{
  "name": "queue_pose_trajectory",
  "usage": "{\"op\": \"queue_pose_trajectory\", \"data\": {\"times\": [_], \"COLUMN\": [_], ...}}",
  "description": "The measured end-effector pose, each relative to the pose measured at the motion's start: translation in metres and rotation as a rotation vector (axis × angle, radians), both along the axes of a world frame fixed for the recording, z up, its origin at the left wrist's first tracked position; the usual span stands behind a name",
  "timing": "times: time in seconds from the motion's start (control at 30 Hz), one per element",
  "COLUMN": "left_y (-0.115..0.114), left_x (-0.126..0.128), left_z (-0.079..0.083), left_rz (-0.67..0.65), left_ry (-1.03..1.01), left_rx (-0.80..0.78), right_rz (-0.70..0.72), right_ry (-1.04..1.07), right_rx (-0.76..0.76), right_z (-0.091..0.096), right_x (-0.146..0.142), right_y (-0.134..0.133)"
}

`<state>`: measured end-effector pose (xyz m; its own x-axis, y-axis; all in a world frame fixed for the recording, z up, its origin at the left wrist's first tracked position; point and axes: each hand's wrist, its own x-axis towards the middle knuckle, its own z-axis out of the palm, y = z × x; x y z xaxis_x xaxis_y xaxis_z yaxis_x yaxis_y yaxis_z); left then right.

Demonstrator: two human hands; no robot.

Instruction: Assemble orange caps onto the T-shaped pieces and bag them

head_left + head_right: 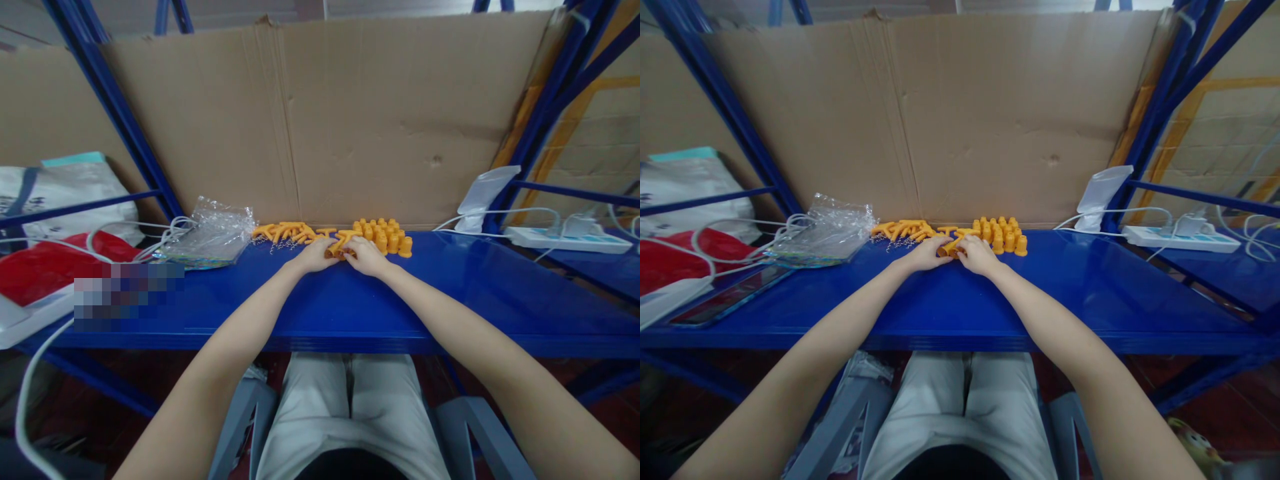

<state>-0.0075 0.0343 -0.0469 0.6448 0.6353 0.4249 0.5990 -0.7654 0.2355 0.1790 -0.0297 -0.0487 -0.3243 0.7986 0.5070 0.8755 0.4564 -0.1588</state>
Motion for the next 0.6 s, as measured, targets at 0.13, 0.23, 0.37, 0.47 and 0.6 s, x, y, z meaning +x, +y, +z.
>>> {"op": "queue_pose_trajectory", "data": {"times": [0.13,0.23,0.37,0.47,0.6], "left_y": [-0.001,-0.003,-0.004,-0.004,-0.005], "left_x": [0.001,0.004,0.008,0.009,0.009], "left_z": [0.0,0.001,0.001,-0.001,-0.001], "left_rz": [-0.065,-0.066,-0.048,-0.035,-0.007], "left_ry": [0.047,0.023,0.012,0.003,-0.025], "left_rx": [-0.021,-0.014,0.013,0.028,0.009], "right_rz": [0.002,-0.031,-0.085,-0.096,-0.103], "right_ry": [0.008,0.019,0.065,0.126,0.205], "right_rx": [-0.021,-0.045,-0.073,-0.107,-0.105], "right_z": [-0.001,0.001,0.003,0.004,0.002], "right_x": [0.001,0.006,0.014,0.016,0.016], "right_y": [0.003,0.005,0.007,0.009,0.012]}}
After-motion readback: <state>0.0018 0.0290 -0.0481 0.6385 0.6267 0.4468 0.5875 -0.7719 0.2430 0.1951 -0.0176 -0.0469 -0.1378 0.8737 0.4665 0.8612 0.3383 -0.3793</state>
